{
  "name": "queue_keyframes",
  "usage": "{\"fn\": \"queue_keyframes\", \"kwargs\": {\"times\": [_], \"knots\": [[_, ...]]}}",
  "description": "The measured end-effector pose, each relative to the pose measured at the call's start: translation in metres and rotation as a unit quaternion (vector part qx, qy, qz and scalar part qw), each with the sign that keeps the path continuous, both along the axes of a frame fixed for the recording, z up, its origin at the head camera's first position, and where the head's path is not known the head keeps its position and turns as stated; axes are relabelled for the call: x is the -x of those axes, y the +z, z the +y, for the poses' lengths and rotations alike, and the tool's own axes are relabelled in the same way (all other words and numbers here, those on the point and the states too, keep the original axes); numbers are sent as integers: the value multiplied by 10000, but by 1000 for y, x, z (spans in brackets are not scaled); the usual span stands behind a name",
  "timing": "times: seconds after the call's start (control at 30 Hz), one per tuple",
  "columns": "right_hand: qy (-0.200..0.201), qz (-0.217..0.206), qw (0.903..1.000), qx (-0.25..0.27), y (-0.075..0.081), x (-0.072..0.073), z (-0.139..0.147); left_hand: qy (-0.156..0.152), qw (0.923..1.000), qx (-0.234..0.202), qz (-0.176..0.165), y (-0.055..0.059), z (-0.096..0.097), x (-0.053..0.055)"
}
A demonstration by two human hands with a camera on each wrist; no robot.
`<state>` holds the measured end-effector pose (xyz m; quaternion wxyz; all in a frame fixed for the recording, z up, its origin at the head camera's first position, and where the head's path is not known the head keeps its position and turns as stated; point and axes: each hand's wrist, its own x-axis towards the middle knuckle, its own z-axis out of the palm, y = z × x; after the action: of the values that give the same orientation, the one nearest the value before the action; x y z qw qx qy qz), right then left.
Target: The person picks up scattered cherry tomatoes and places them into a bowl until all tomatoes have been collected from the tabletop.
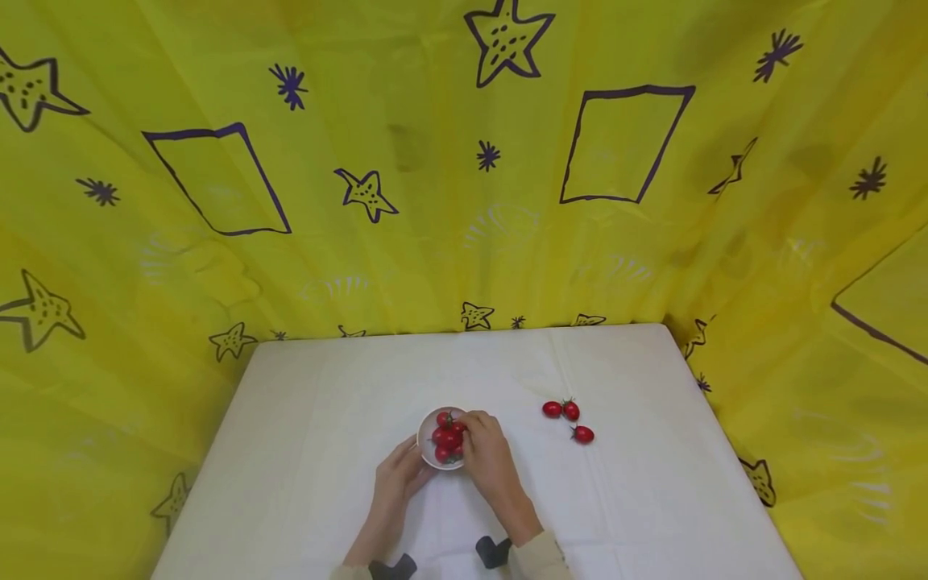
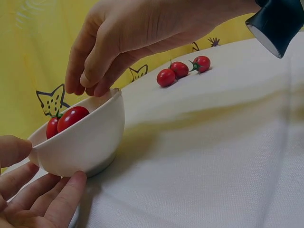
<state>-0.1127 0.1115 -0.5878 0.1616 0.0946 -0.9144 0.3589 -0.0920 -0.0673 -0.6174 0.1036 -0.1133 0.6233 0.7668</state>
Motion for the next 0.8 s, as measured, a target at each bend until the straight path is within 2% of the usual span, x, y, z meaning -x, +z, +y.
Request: {"fn": "queue_keyframes", "kwargs": {"times": [0.13,0.3,0.8], "knots": [[-149,-111,9997,176,2,-1,5,34,10000,54,43,0,0,0],[-274,97,9992,256,0,-1,14,30,10000,44,-13,0,0,1],[-1009,80,9949,-16,-10,-10,59,36,9998,-119,-176,1,0,2]]}}
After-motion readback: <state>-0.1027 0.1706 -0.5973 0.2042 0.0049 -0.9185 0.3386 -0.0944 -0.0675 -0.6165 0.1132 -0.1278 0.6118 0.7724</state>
